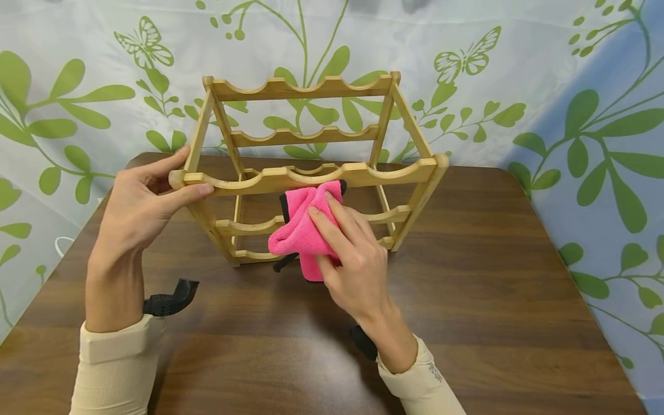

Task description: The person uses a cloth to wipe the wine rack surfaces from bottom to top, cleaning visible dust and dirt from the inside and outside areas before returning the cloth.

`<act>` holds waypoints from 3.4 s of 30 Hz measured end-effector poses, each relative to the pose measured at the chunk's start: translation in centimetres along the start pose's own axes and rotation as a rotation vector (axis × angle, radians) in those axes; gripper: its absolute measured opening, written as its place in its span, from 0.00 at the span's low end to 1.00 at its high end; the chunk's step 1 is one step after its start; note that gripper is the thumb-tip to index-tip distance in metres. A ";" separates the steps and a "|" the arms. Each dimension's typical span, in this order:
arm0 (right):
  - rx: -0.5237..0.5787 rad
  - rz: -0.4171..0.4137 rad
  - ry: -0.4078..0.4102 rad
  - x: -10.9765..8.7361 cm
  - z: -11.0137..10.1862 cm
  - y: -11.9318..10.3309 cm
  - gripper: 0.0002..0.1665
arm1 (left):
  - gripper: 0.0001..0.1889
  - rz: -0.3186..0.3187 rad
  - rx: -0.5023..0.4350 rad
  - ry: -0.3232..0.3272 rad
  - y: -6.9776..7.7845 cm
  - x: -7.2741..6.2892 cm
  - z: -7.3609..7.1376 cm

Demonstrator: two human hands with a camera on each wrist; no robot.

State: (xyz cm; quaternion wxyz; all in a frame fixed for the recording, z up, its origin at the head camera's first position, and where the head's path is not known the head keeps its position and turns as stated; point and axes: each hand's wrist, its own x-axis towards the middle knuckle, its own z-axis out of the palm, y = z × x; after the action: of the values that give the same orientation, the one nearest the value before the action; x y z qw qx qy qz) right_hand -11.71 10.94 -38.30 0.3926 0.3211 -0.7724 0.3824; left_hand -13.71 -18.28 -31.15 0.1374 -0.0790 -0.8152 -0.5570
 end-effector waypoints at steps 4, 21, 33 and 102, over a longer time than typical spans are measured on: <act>0.042 -0.070 -0.019 -0.1 0.3 -0.3 0.19 | 0.34 0.009 0.001 -0.003 0.0 0.2 0.2; 0.046 -0.257 0.300 1.7 3.2 -3.1 0.14 | 0.24 0.121 -0.021 -0.224 -0.2 1.1 -0.1; -0.168 -0.350 0.137 3.7 7.7 -4.6 0.16 | 0.23 0.183 -0.001 -0.201 -0.6 0.8 -0.3; -0.207 0.141 0.256 2.6 0.5 1.3 0.19 | 0.24 0.074 0.034 -0.187 -0.3 0.2 -1.1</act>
State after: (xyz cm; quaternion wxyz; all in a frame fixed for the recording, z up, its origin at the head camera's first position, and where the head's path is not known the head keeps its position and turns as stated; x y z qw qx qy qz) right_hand -14.18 10.65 -36.78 0.4909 0.1728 -0.7719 0.3651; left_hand -13.89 -19.46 -30.99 0.0826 -0.1581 -0.8305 -0.5278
